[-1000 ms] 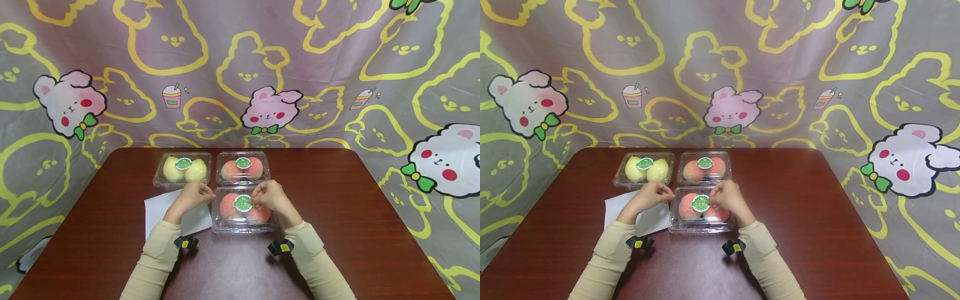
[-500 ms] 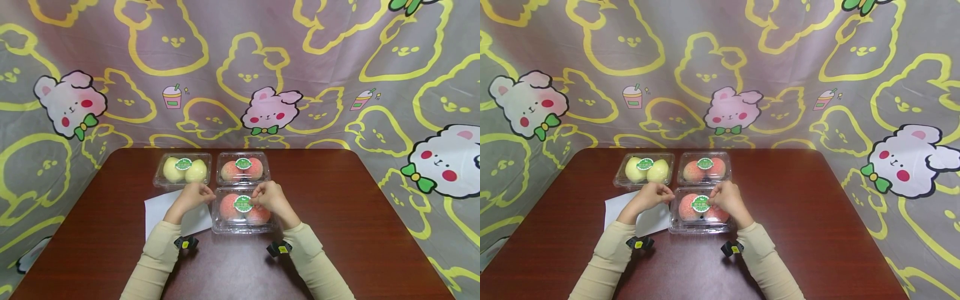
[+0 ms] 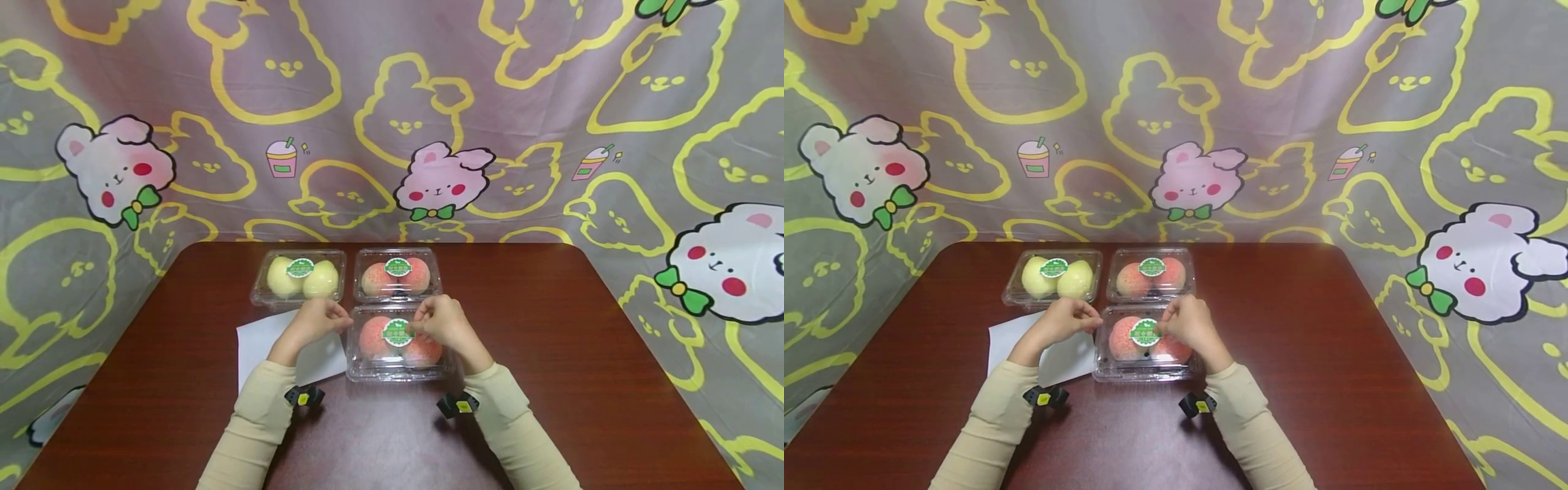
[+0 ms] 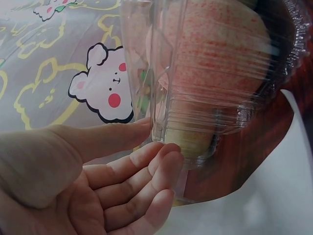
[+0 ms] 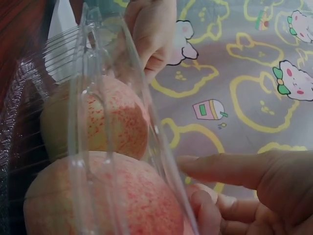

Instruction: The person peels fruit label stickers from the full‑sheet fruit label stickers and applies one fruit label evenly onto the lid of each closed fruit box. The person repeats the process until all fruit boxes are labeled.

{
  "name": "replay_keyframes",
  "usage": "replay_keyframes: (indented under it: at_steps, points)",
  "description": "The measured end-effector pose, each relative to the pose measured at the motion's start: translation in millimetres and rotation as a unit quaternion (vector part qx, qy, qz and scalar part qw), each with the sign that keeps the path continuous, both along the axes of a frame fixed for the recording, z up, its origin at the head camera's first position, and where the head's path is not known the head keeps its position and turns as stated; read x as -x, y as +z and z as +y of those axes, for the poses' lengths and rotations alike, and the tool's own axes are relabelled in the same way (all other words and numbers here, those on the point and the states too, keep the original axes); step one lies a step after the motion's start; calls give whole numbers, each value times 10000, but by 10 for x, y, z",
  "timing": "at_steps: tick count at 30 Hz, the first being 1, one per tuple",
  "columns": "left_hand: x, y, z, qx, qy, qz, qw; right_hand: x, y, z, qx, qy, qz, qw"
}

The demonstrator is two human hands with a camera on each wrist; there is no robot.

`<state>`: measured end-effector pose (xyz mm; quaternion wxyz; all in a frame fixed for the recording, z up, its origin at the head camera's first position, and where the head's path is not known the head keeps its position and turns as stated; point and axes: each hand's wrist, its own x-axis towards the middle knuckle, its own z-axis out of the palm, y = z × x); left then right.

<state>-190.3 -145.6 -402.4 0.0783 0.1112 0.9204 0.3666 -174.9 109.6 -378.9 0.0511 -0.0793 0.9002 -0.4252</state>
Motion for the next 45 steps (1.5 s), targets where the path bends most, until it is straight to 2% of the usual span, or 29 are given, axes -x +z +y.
replay_keyframes:
  at_steps: [4, 7, 11, 18, 22, 24, 26, 27, 30, 38, 40, 45]
  points:
    - [6, -3, 7, 6, -19, -26, 10000, -14, -4, 36, -137, 579, 435, 9973]
    - [9, -8, 6, 8, -31, -36, 10000, -42, -5, 31, -506, 1123, 1055, 9868]
    - [5, -7, -4, -13, -92, -34, 10000, -99, 31, -1, -1091, 1767, 2012, 9573]
    - [-1, -7, -25, 74, -150, -161, 9997, -165, -15, -31, -1843, 2457, 3271, 8937]
    - [6, -16, -31, 45, -140, -263, 9995, -174, -116, -27, -1981, 2743, 3830, 8596]
    - [9, -20, -31, 18, -143, -293, 9995, -171, -165, -25, -1976, 2834, 4075, 8454]
    - [10, -20, -30, -12, -155, -306, 9994, -167, -204, -18, -1954, 2892, 4248, 8353]
    - [11, -20, -30, -23, -161, -313, 9994, -167, -217, -11, -1953, 2917, 4296, 8320]
    - [13, -19, -27, -38, -153, -333, 9993, -168, -240, 13, -1988, 2959, 4293, 8298]
    - [20, -22, -14, -16, -141, -330, 9994, -160, -232, 73, -2153, 2821, 4120, 8392]
    - [19, -22, -15, -15, -148, -338, 9993, -186, -226, 64, -2076, 2891, 4187, 8355]
    - [16, -26, -19, -35, -141, -350, 9993, -245, -243, 38, -2000, 3098, 4417, 8178]
